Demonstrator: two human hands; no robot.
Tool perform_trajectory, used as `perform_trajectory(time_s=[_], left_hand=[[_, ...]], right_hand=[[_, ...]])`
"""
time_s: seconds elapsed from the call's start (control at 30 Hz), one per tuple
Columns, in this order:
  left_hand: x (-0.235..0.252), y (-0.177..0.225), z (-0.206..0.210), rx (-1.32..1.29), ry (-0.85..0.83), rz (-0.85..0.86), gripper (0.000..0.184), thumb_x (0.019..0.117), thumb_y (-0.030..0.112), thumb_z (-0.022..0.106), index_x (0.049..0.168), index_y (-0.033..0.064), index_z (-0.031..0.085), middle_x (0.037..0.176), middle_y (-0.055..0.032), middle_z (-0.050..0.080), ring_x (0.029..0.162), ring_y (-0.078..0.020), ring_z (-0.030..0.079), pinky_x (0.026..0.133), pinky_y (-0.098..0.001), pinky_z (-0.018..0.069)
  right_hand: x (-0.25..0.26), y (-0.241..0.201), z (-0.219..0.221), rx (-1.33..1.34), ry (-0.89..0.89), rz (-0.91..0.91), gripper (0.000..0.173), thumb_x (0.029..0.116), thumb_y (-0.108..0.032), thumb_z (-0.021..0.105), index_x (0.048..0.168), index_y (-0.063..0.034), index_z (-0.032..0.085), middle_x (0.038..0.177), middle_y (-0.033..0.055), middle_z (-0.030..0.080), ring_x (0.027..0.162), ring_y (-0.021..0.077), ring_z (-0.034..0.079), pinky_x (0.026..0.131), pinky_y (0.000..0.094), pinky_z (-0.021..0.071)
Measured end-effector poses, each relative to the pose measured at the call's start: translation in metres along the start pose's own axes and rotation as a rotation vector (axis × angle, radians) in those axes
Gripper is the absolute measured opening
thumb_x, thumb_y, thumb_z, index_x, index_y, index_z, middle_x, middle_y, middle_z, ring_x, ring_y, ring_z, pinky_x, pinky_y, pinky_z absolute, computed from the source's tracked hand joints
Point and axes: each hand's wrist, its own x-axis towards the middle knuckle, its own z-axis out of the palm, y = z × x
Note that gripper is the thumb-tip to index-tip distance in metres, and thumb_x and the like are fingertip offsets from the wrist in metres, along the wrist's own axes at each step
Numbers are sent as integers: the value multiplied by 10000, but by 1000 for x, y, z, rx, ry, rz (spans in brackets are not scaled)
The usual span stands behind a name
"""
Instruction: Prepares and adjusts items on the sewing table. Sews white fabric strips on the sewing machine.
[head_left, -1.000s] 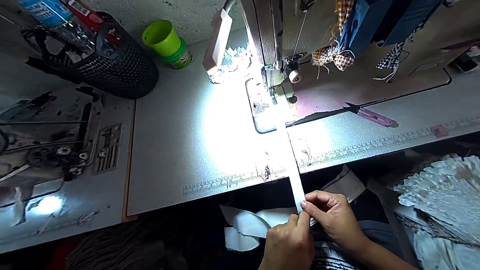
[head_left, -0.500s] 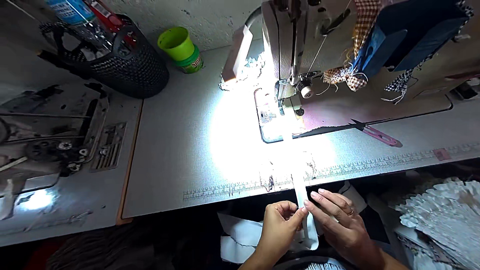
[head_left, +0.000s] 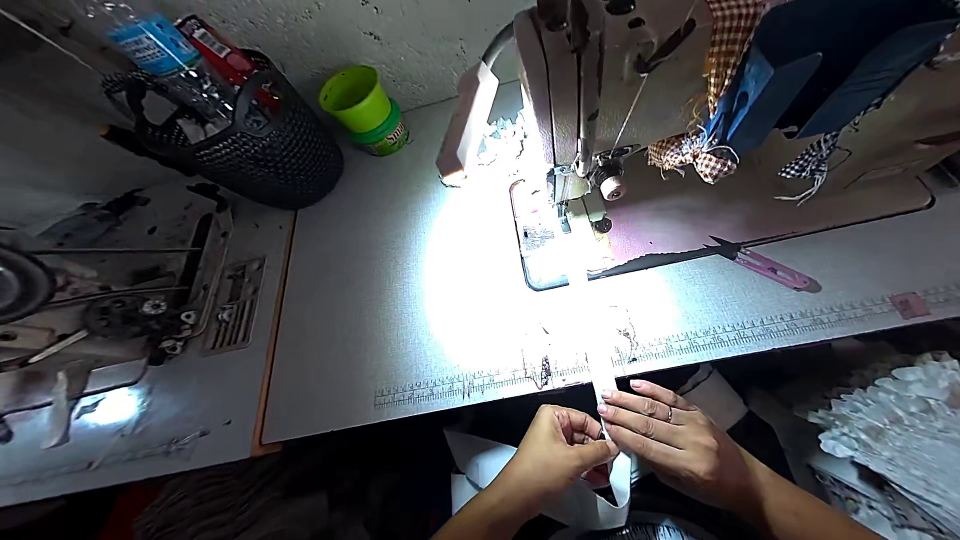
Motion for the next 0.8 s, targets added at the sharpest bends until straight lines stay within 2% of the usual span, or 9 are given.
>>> perform_trajectory(time_s=[0.23,0.33,0.4,0.47,0.53,0.6,0.63,0.7,0.8], left_hand=[[-6,-2,2,-59,25,-26,119,947,-22,635,856,32,689,702,-16,725,620,-100,713,625,-266,619],[-13,8,-3,293,55,237,150,980,119,659,891,13,719,729,-6,725,636,-75,713,624,-252,623],[-13,27,-7,563,181,435,236,999,218,628,890,35,730,705,15,700,606,-33,673,584,-221,589],[0,57,-17,738,355,570,255,1008,220,572,901,50,728,685,19,675,588,-18,635,563,-212,553],[28,90,-35,865,526,636,247,1017,173,532,1027,27,731,790,-34,701,685,-63,655,642,-258,554],[67,116,-62,932,535,655,307,1048,127,475,1278,-3,630,1106,-112,709,980,-157,686,876,-351,566],[88,124,-75,976,524,712,336,1042,97,446,1325,-16,590,1202,-138,684,1081,-199,665,947,-387,538],[113,138,-89,1080,557,782,321,1013,55,451,1289,-19,599,1206,-153,682,1107,-251,656,947,-443,524],[120,152,-89,1086,554,673,279,1033,44,450,1212,3,660,1130,-160,688,1057,-255,656,916,-458,522]], right_hand=[[-4,0,1,18,42,-3,200,1028,-34,546,1114,-47,726,1217,89,743,1289,193,620,1206,378,369],[0,-3,-4,3,51,-3,196,1029,-43,547,1105,-50,728,1207,81,745,1288,190,618,1207,374,367],[1,-5,-7,-19,67,-9,190,1033,-54,547,1107,-54,722,1216,73,742,1294,185,613,1209,375,364],[0,-6,-6,-26,79,-12,193,1038,-63,537,1111,-57,716,1219,68,738,1297,179,608,1214,375,356],[-2,-4,1,-23,90,-11,204,1038,-68,533,1104,-64,726,1203,70,744,1284,177,617,1213,376,350],[-2,-5,5,-38,91,4,206,1036,-74,532,1082,-78,732,1187,56,749,1274,158,620,1211,368,344],[0,-6,5,-43,83,17,201,1034,-76,540,1072,-81,737,1174,49,753,1268,149,621,1213,364,336],[2,-11,5,-53,67,49,182,1022,-71,569,1060,-83,747,1154,46,761,1258,140,628,1213,361,333],[2,-12,5,-64,70,82,174,1010,-62,588,1059,-80,754,1148,48,764,1254,140,631,1213,363,331]])
